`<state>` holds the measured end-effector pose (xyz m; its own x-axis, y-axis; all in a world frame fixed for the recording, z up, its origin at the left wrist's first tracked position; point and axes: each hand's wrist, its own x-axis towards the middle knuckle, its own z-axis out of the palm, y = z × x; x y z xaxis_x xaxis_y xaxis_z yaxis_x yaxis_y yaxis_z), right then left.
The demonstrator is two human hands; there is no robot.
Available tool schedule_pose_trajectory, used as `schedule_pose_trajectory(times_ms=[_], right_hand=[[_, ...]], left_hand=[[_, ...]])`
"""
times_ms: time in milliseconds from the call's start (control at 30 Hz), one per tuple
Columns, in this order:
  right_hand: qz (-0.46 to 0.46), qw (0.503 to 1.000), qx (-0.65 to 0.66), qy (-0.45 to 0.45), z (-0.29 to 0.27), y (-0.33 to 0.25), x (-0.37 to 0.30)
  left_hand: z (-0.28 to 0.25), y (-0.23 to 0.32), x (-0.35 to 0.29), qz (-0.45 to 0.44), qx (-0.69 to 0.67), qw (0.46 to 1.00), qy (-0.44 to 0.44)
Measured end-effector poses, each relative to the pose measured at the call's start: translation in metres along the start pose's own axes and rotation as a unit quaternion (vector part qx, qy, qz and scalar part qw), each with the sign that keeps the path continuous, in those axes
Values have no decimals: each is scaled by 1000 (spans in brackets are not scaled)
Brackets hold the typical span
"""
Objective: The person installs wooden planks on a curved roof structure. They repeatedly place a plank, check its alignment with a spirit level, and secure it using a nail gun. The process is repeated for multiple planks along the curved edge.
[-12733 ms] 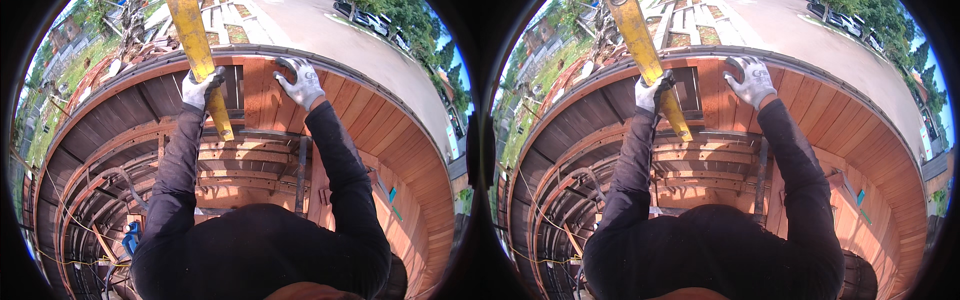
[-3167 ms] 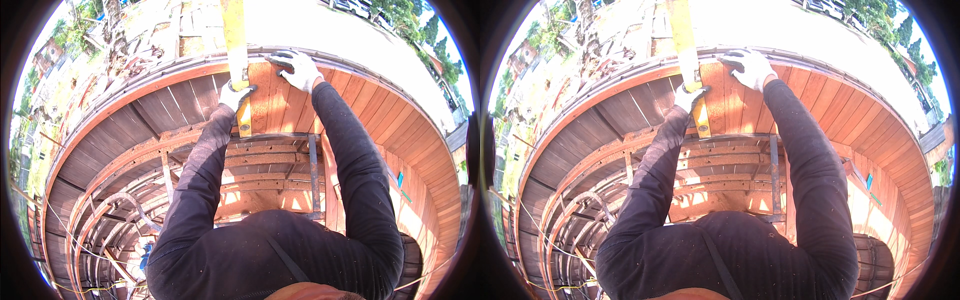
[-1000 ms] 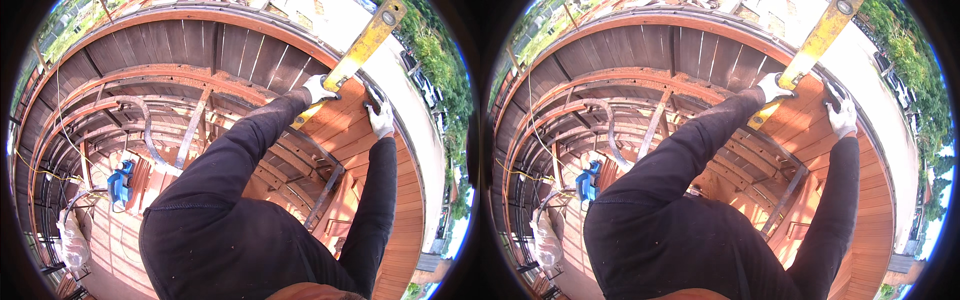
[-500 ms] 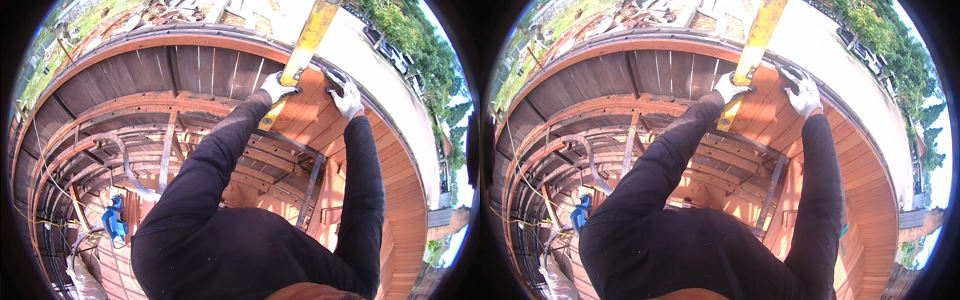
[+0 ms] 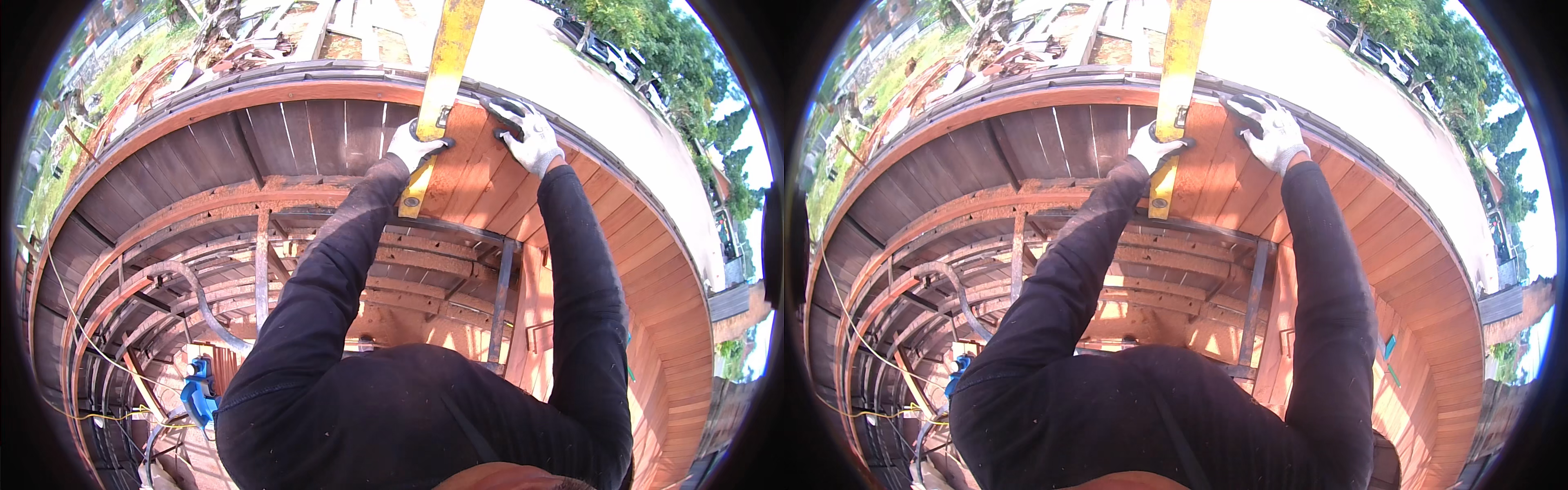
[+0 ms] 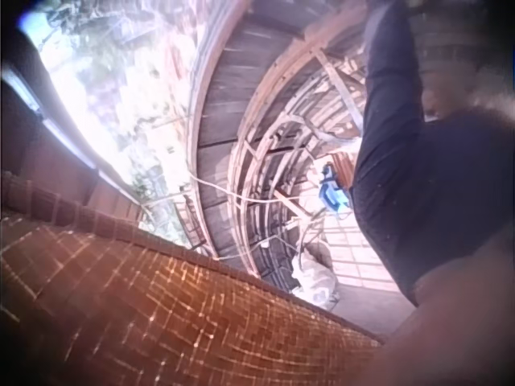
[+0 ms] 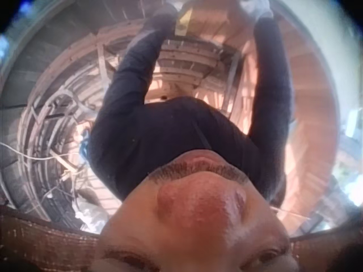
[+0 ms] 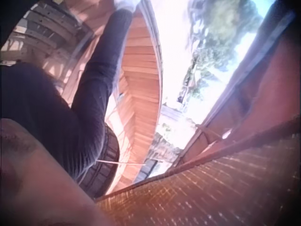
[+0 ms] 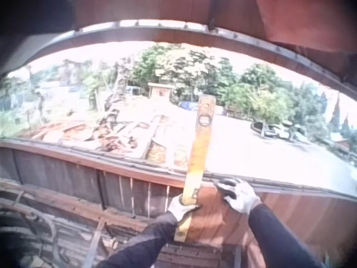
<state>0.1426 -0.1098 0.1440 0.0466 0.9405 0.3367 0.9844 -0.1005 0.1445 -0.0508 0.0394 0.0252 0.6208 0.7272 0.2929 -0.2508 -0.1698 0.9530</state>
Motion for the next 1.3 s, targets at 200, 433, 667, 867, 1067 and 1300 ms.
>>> schedule_pose_trajectory(times_ms=[200, 433, 667, 867, 1067, 1300], right_hand=[[14, 999, -10, -32, 3, 0, 5], [15, 999, -11, -36, -2, -2, 2], [0, 1000, -2, 18, -1, -3, -1], [6, 1000, 7, 1, -6, -6, -1], [2, 1000, 7, 15, -7, -8, -2], [-5, 1000, -6, 22, -1, -3, -2]], left_hand=[[-4, -10, 4, -28, -68, 997, -12], [-3, -19, 9, -6, -30, 999, -13], [1, -8, 3, -27, -62, 998, -4], [2, -9, 3, -21, -64, 998, 8], [0, -15, 7, -19, -64, 998, 9], [2, -8, 3, -24, -52, 998, 19]])
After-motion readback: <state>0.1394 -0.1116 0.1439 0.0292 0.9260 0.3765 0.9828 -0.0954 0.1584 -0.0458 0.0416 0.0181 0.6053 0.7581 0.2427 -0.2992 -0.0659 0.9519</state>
